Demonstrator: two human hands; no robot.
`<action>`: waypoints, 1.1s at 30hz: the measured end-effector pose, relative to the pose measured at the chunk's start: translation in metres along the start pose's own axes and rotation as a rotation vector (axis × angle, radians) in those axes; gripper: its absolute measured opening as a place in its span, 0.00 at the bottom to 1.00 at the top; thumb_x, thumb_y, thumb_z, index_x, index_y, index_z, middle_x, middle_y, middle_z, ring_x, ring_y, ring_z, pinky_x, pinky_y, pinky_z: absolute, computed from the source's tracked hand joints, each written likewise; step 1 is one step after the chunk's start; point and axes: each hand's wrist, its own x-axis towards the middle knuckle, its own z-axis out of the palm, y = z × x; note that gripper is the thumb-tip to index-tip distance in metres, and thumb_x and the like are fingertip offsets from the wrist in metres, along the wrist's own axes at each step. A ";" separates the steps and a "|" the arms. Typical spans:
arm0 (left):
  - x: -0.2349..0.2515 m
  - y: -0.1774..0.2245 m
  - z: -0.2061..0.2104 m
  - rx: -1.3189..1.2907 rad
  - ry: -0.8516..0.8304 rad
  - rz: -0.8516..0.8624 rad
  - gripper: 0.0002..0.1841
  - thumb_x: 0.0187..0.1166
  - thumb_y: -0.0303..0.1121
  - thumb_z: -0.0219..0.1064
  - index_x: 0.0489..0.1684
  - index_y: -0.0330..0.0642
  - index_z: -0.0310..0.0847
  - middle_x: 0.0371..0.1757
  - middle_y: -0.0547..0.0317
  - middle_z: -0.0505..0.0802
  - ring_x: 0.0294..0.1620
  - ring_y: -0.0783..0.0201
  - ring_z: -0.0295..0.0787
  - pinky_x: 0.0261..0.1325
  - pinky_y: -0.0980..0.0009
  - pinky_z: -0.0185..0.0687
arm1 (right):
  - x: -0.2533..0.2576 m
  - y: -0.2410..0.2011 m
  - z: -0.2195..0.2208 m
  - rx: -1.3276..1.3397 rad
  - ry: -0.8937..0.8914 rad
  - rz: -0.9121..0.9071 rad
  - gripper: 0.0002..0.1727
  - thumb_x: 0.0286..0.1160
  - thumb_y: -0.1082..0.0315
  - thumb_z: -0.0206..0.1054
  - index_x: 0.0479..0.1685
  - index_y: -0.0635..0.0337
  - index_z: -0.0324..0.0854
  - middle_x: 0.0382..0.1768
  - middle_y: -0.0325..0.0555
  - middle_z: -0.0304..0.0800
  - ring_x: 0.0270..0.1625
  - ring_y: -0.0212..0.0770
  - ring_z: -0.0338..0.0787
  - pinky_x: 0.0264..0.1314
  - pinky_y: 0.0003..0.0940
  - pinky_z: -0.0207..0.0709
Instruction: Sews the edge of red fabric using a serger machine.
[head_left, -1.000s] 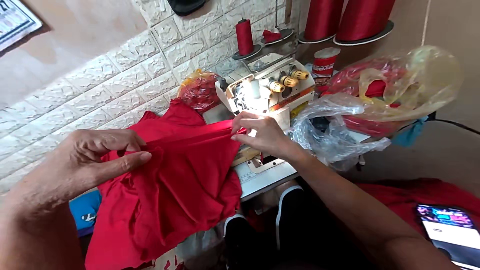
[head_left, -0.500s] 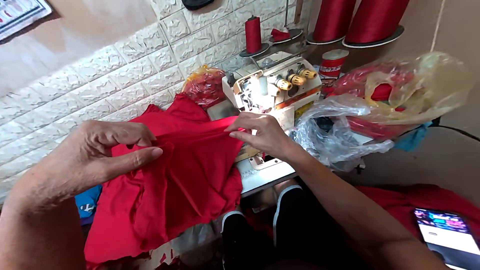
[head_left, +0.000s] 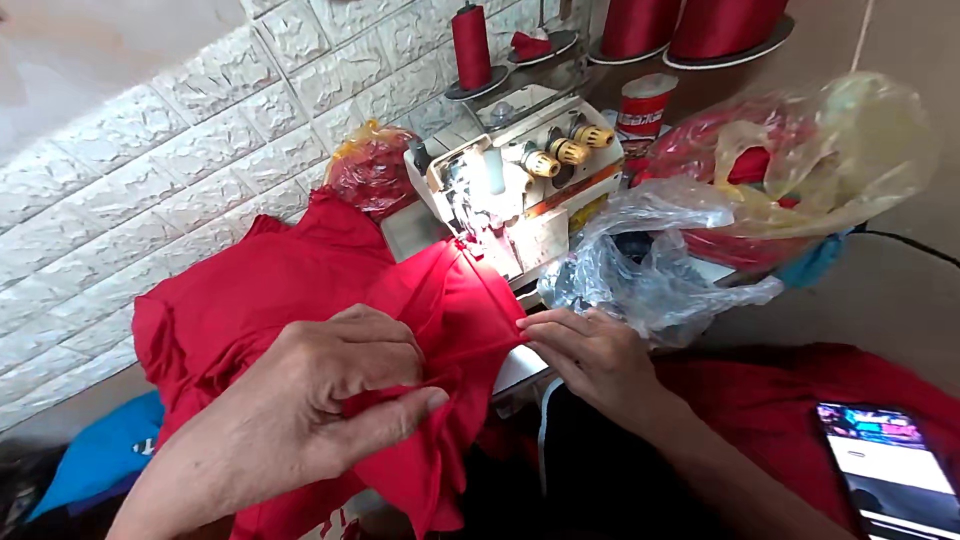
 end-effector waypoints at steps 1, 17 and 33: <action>0.001 -0.004 0.000 -0.019 0.008 -0.007 0.14 0.85 0.42 0.65 0.31 0.47 0.91 0.38 0.73 0.94 0.54 0.78 0.88 0.62 0.79 0.82 | 0.002 0.001 0.003 -0.009 0.013 -0.001 0.13 0.87 0.61 0.61 0.46 0.53 0.92 0.53 0.42 0.98 0.45 0.40 0.95 0.42 0.38 0.80; 0.010 -0.025 -0.017 0.143 0.121 -0.170 0.12 0.80 0.41 0.67 0.25 0.50 0.87 0.31 0.76 0.89 0.29 0.84 0.81 0.30 0.85 0.77 | 0.069 0.034 0.020 0.064 0.049 0.004 0.10 0.80 0.63 0.67 0.43 0.55 0.93 0.36 0.45 0.94 0.34 0.43 0.89 0.37 0.40 0.80; -0.017 -0.013 -0.027 0.453 0.150 -0.241 0.15 0.80 0.41 0.64 0.22 0.49 0.86 0.26 0.74 0.85 0.26 0.82 0.78 0.27 0.82 0.74 | 0.119 -0.015 0.027 0.339 -0.131 -0.106 0.08 0.76 0.59 0.74 0.43 0.51 0.92 0.52 0.39 0.89 0.39 0.33 0.88 0.38 0.33 0.84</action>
